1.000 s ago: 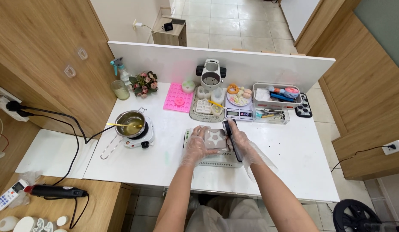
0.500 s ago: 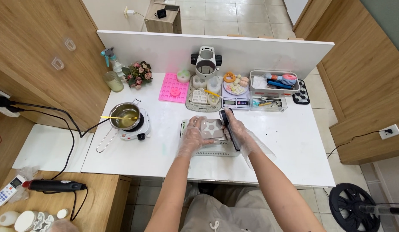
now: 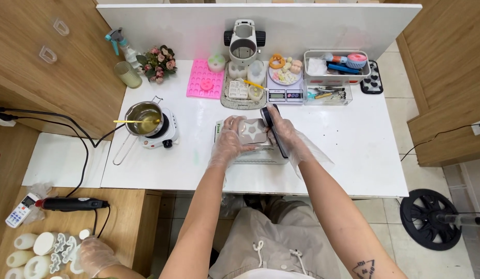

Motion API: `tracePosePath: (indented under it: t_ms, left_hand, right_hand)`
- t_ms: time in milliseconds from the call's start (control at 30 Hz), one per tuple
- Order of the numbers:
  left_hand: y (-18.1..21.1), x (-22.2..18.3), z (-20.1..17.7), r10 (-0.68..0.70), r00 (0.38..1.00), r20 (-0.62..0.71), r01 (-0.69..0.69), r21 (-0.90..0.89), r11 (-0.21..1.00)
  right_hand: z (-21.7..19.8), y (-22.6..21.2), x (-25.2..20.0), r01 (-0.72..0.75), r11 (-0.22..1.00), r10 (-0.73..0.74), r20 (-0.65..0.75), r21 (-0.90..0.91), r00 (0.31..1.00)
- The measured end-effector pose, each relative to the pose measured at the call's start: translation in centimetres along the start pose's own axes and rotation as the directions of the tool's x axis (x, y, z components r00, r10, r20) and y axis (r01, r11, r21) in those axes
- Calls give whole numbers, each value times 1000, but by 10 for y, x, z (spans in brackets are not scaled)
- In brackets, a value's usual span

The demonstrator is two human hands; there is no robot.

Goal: Use a handheld inkjet coder to label a product box in a production studio.

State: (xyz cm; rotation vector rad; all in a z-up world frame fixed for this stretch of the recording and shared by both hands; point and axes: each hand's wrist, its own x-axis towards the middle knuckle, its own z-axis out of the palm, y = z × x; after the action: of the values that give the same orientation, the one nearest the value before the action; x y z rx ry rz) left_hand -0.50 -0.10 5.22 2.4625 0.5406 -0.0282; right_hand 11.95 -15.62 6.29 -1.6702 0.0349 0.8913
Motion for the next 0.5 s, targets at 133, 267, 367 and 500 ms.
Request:
tracePosePath:
  t_ms: [133, 267, 367, 500]
  left_hand:
    - [-1, 0, 1, 0, 1000, 4, 0, 16, 1000]
    - [-3, 3, 6, -24, 1000, 4, 24, 11, 1000]
    - [-4, 2, 5, -24, 1000, 8, 24, 28, 999]
    - [-3, 5, 2, -23, 999, 27, 22, 33, 999]
  right_hand:
    - [-1, 2, 0, 10, 1000, -10, 17, -14, 1000]
    - [-6, 0, -1, 5, 999, -4, 39, -38, 999]
    - [-7, -2, -7, 6, 1000, -5, 71, -11, 997]
    - [-5, -9, -10, -10, 1000, 8, 98, 20, 995]
